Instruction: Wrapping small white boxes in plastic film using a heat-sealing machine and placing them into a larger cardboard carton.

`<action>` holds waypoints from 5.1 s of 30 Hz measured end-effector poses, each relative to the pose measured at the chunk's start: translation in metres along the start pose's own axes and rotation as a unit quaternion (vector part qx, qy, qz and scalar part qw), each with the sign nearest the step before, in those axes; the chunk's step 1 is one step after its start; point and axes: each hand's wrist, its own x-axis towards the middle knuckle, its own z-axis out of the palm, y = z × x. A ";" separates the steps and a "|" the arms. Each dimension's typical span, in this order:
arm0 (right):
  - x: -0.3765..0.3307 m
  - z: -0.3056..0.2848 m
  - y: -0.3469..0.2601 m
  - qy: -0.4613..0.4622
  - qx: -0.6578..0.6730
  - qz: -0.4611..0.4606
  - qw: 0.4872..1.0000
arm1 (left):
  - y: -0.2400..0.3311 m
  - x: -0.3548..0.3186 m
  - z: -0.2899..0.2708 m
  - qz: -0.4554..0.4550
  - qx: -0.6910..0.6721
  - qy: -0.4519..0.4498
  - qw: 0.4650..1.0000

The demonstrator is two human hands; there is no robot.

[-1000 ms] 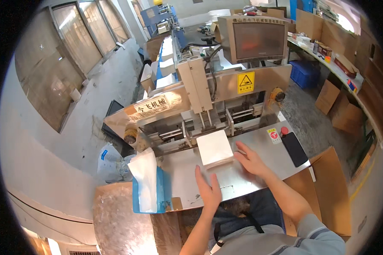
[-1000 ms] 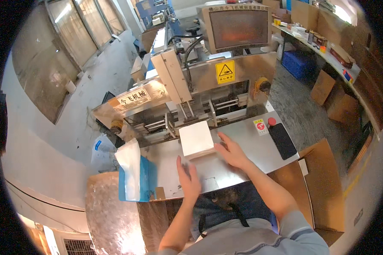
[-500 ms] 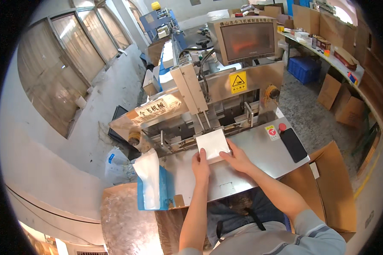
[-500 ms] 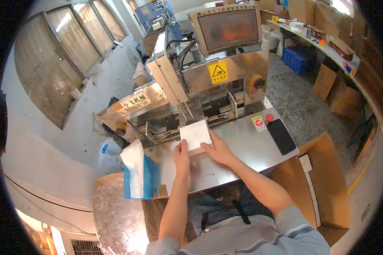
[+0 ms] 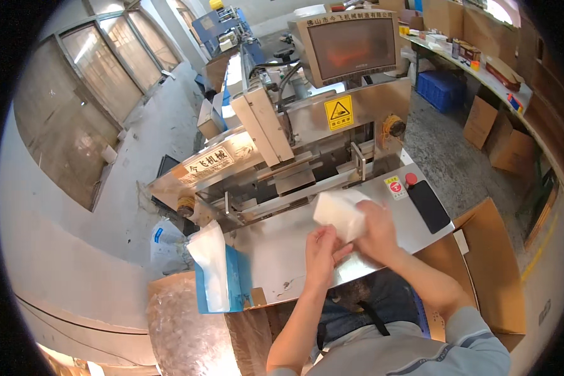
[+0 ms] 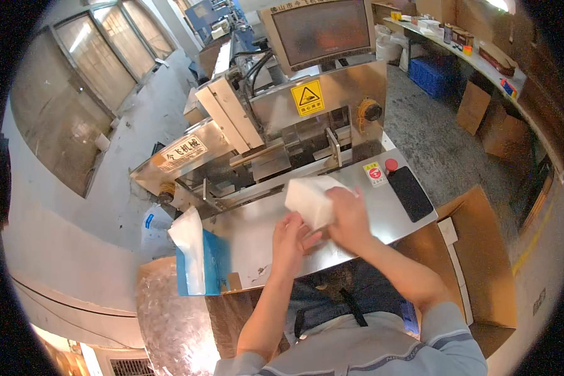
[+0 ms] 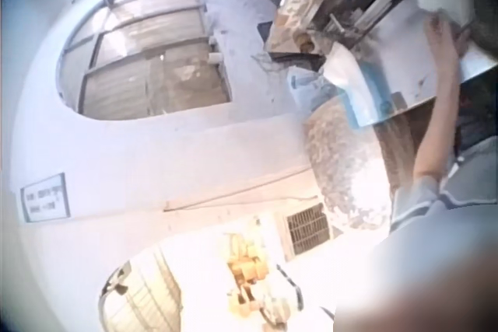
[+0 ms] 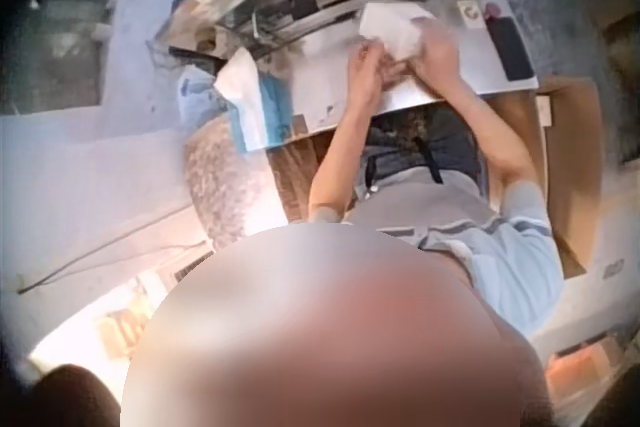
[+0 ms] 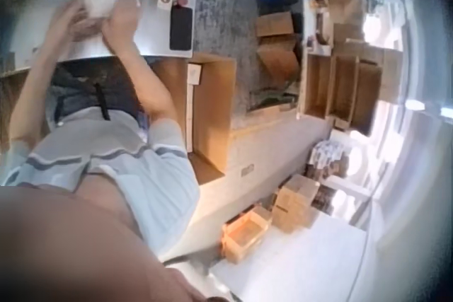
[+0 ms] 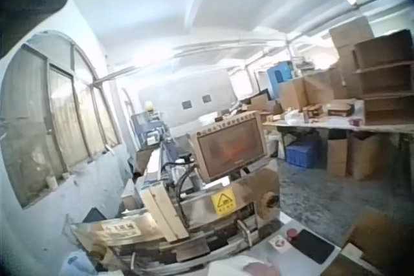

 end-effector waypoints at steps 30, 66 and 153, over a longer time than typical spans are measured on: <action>-0.215 -0.275 0.138 0.397 0.435 0.449 0.672 | -0.092 -0.019 0.106 0.123 0.492 -0.292 0.811; -0.464 -0.179 0.395 -0.091 -0.025 0.651 0.753 | 0.140 0.028 -0.486 0.177 0.443 0.265 0.838; 0.166 0.097 0.080 -0.379 0.070 -0.023 0.923 | 0.137 0.205 -0.099 -0.068 0.541 -0.166 0.822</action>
